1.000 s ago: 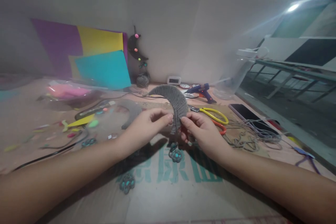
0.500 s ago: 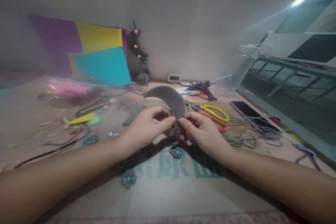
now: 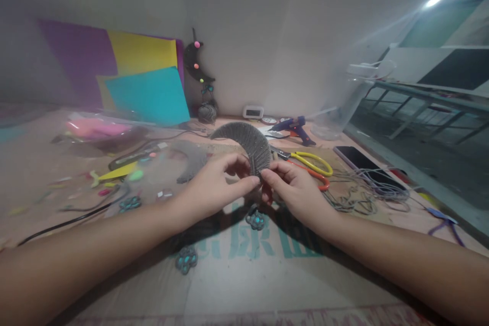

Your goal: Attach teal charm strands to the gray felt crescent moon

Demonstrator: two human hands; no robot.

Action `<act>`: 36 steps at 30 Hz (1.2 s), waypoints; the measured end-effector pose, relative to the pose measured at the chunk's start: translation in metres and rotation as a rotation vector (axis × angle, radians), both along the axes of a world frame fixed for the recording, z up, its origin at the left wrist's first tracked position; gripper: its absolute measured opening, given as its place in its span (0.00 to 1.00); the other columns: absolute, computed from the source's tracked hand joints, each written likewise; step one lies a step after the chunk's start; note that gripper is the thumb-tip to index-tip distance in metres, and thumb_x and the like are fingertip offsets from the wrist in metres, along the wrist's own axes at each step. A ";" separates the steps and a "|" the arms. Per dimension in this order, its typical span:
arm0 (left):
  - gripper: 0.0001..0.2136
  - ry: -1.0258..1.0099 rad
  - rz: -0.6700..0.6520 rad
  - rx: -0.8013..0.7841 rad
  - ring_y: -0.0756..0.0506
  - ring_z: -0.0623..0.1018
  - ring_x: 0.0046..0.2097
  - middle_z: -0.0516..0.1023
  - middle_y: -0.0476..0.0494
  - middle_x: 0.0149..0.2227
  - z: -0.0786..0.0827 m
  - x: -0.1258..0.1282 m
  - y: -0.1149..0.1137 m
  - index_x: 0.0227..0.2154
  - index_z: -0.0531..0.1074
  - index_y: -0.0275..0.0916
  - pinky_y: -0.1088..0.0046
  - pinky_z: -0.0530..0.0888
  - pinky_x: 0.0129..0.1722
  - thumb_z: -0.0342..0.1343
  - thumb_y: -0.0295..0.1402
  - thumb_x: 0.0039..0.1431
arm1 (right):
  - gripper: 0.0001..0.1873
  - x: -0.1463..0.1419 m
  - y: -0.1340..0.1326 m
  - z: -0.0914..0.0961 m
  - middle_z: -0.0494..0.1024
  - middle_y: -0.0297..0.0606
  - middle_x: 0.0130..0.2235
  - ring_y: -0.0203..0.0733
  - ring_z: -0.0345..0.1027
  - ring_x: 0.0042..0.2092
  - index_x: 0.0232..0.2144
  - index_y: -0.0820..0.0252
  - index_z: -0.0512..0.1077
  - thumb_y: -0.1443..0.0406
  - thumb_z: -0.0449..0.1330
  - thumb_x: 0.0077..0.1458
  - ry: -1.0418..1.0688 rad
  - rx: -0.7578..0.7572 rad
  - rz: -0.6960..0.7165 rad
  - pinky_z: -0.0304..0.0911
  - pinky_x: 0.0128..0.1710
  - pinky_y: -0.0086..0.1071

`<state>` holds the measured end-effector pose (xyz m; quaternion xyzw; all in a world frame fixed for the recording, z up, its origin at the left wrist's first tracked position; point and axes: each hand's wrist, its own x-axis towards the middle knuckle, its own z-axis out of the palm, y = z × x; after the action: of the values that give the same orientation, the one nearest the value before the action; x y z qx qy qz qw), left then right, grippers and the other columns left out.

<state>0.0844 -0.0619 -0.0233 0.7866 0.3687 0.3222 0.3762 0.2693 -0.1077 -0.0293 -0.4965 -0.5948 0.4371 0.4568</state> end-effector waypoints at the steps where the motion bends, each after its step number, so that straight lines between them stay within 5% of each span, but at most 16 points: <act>1: 0.09 0.013 -0.003 0.019 0.45 0.75 0.40 0.75 0.49 0.34 -0.001 0.000 0.000 0.33 0.70 0.40 0.68 0.71 0.40 0.59 0.40 0.57 | 0.13 0.000 0.000 0.000 0.72 0.28 0.20 0.32 0.67 0.22 0.30 0.59 0.68 0.56 0.59 0.60 0.003 -0.002 -0.001 0.64 0.23 0.26; 13: 0.07 0.025 -0.009 0.035 0.45 0.74 0.41 0.74 0.49 0.36 -0.001 -0.001 -0.001 0.34 0.70 0.39 0.67 0.69 0.43 0.59 0.37 0.58 | 0.14 0.000 -0.001 0.000 0.72 0.28 0.20 0.32 0.66 0.22 0.30 0.58 0.68 0.55 0.60 0.60 0.016 -0.023 -0.004 0.63 0.23 0.27; 20: 0.11 -0.231 -0.071 -0.160 0.47 0.75 0.37 0.75 0.49 0.33 0.001 0.000 0.001 0.35 0.71 0.38 0.71 0.72 0.37 0.54 0.42 0.63 | 0.13 0.000 0.000 -0.002 0.73 0.28 0.21 0.32 0.67 0.22 0.30 0.58 0.68 0.55 0.59 0.60 0.000 -0.026 -0.002 0.62 0.23 0.27; 36: 0.17 -0.081 0.107 0.011 0.46 0.76 0.34 0.78 0.48 0.31 -0.002 -0.004 0.008 0.28 0.73 0.37 0.72 0.70 0.33 0.55 0.48 0.62 | 0.15 -0.004 -0.003 -0.002 0.71 0.29 0.23 0.31 0.66 0.23 0.29 0.59 0.68 0.55 0.61 0.58 0.044 -0.037 0.087 0.62 0.24 0.28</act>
<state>0.0805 -0.0540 -0.0249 0.7541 0.3930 0.3755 0.3687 0.2654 -0.1111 -0.0308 -0.4688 -0.5973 0.4783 0.4412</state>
